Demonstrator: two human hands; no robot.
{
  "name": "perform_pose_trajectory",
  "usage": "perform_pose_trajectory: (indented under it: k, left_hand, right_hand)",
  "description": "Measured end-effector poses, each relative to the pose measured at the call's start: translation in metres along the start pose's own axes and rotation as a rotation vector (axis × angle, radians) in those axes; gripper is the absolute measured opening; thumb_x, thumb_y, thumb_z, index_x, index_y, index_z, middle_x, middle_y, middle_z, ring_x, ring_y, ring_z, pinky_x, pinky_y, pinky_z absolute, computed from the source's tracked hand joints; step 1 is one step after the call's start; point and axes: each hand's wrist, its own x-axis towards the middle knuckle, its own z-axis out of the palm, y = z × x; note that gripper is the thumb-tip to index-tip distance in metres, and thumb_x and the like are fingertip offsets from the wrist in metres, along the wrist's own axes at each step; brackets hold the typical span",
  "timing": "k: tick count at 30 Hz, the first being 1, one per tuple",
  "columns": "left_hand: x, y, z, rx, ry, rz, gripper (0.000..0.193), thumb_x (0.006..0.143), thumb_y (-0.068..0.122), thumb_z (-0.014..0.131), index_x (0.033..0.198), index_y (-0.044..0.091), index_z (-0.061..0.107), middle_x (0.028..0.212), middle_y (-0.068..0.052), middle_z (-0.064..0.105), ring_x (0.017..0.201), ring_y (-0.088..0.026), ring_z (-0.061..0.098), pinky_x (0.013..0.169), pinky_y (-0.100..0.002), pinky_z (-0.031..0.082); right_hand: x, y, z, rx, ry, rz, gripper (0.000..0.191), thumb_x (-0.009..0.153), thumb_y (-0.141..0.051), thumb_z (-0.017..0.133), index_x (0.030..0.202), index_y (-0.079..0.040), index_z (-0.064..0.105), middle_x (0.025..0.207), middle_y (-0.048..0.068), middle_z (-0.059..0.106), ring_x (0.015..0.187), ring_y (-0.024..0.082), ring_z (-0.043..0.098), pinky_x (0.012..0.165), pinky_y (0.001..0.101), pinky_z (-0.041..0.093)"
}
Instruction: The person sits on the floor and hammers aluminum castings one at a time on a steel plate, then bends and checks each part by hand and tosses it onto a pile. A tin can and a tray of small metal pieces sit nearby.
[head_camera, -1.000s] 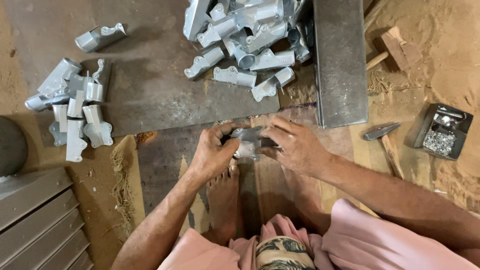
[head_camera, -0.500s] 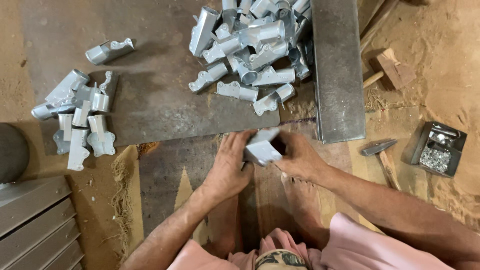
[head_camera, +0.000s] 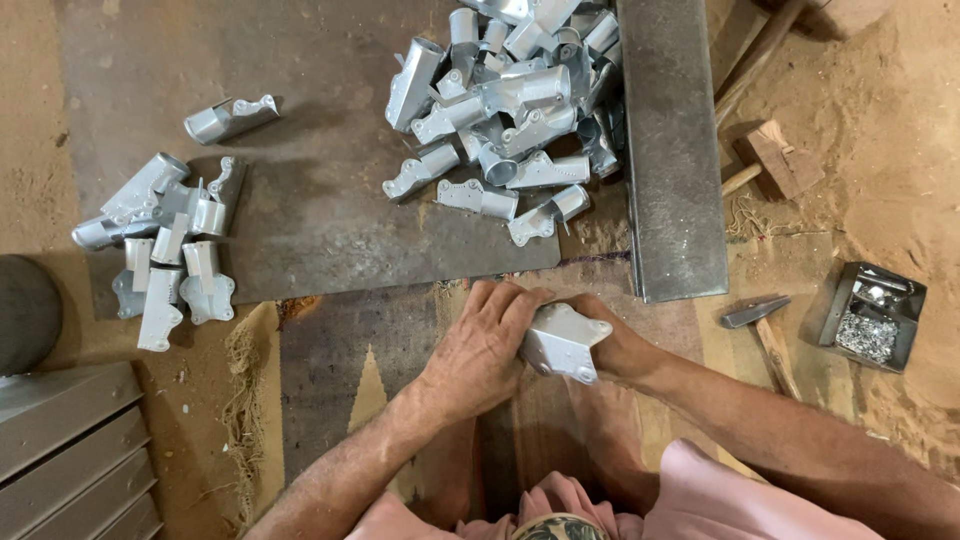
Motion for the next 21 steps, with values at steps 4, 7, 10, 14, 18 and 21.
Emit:
perform_pose_trajectory:
  k: [4, 7, 10, 14, 18, 21]
  left_hand:
    - [-0.001, -0.010, 0.005, -0.217, 0.017, -0.050, 0.067, 0.072, -0.004, 0.067, 0.137, 0.002, 0.053, 0.124, -0.018, 0.060, 0.118, -0.039, 0.055, 0.104, -0.047, 0.045]
    - [-0.004, -0.021, 0.015, -0.528, -0.002, -0.207, 0.068, 0.077, -0.001, 0.066, 0.142, 0.003, 0.048, 0.121, -0.017, 0.063, 0.114, -0.031, 0.061, 0.099, -0.043, 0.050]
    - [-0.005, -0.030, 0.029, -0.984, -0.059, -0.413, 0.070, 0.085, 0.001, 0.066, 0.149, 0.000, 0.040, 0.119, -0.019, 0.061, 0.109, -0.024, 0.062, 0.092, -0.039, 0.053]
    - [-0.001, -0.052, 0.031, -0.998, 0.045, -0.238, 0.078, 0.082, -0.005, 0.063, 0.154, -0.001, 0.034, 0.139, -0.019, 0.051, 0.126, -0.024, 0.056, 0.098, -0.037, 0.058]
    - [0.000, -0.094, 0.014, -0.578, 0.201, -0.575, 0.079, 0.080, -0.005, 0.065, 0.153, 0.007, 0.036, 0.148, -0.015, 0.049, 0.130, -0.026, 0.055, 0.098, -0.040, 0.060]
    - [-0.020, -0.144, -0.014, -0.315, 0.361, -0.505, 0.070, 0.082, 0.003, 0.068, 0.148, 0.010, 0.046, 0.150, -0.012, 0.052, 0.135, -0.029, 0.055, 0.094, -0.043, 0.061]
  right_hand:
    - [-0.003, -0.004, 0.004, -0.029, 0.142, 0.185, 0.014, 0.085, -0.010, 0.072, 0.095, 0.000, 0.070, 0.073, 0.005, 0.068, 0.057, 0.011, 0.059, 0.047, 0.0281, 0.046]
    - [-0.004, -0.013, 0.014, 0.277, 0.178, 0.270, 0.020, 0.098, -0.018, 0.064, 0.097, 0.002, 0.069, 0.058, 0.002, 0.057, 0.042, 0.010, 0.048, 0.038, 0.0276, 0.038]
    - [-0.001, -0.032, 0.026, 0.346, 0.223, 0.285, 0.027, 0.105, -0.021, 0.067, 0.095, 0.003, 0.062, 0.057, 0.000, 0.049, 0.043, 0.009, 0.042, 0.038, 0.0277, 0.034]
    - [0.023, -0.080, 0.032, -0.071, 0.484, 0.513, 0.029, 0.092, -0.026, 0.062, 0.110, -0.006, 0.075, 0.058, 0.006, 0.054, 0.045, 0.013, 0.046, 0.038, 0.0310, 0.034]
    - [0.059, -0.142, 0.001, -0.259, 0.667, 0.239, 0.038, 0.094, -0.036, 0.063, 0.108, -0.002, 0.070, 0.066, 0.005, 0.059, 0.051, 0.015, 0.047, 0.045, 0.0322, 0.042]
    - [0.069, -0.166, -0.016, -0.233, 0.630, -0.018, 0.042, 0.104, -0.042, 0.057, 0.103, -0.001, 0.067, 0.071, 0.003, 0.057, 0.058, 0.011, 0.052, 0.050, 0.0295, 0.047]
